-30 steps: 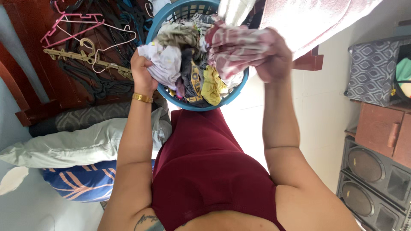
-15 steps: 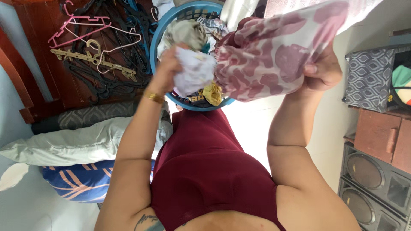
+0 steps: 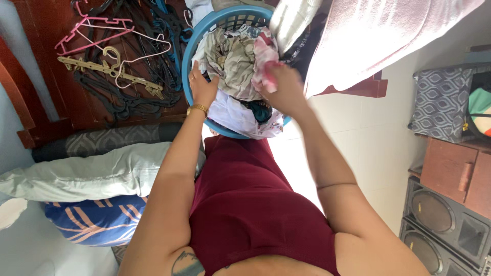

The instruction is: The person sorts through a pile of laundry in a blue basket, picking up various garments including a white sweater, a pink towel, and a patterned shirt. They place each item onto a hanger and hang it on a nearby wooden rack. The person also uses a blue multi-clip hanger to hang several pairs of socks.

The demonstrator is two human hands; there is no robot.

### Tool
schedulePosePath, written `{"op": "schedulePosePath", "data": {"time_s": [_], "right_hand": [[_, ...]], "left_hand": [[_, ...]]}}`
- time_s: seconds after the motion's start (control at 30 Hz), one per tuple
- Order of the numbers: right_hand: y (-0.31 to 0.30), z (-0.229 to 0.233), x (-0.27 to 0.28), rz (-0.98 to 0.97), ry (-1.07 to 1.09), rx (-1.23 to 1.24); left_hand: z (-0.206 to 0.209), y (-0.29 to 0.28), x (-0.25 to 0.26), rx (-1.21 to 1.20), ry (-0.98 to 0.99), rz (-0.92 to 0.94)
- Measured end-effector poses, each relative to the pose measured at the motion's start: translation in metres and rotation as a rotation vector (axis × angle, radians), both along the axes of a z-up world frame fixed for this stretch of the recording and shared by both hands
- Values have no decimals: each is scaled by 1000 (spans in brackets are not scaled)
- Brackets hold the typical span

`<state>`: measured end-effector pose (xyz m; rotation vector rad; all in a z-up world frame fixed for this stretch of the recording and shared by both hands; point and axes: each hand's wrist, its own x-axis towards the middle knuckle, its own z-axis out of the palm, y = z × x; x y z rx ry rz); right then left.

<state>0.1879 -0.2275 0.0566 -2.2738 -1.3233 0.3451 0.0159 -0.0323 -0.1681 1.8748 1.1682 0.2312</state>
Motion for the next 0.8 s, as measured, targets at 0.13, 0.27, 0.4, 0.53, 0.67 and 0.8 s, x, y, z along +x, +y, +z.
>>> {"op": "schedulePosePath", "data": {"time_s": [0.13,0.27,0.4,0.53,0.67,0.8], "right_hand": [[30,-52,-55,-89,103,-462],[1,-114,-55,-197,11,-371],[-62,-158,-26,-416,199,-241],[-81,-150,-5,-426,349,-276],[-59,-102,-1,-286,85,-195],[-25,-81,-21,2,-200,-151]], "left_hand": [[-13,6,8,-23,-45,-135],[-9,-12,23,-166,164,-241],[32,-70,33,0,188,-555],[80,-107,25,320,-292,-615],[89,-82,29,132,-118,-466],[47,-54,40,-127,-551,-574]]}}
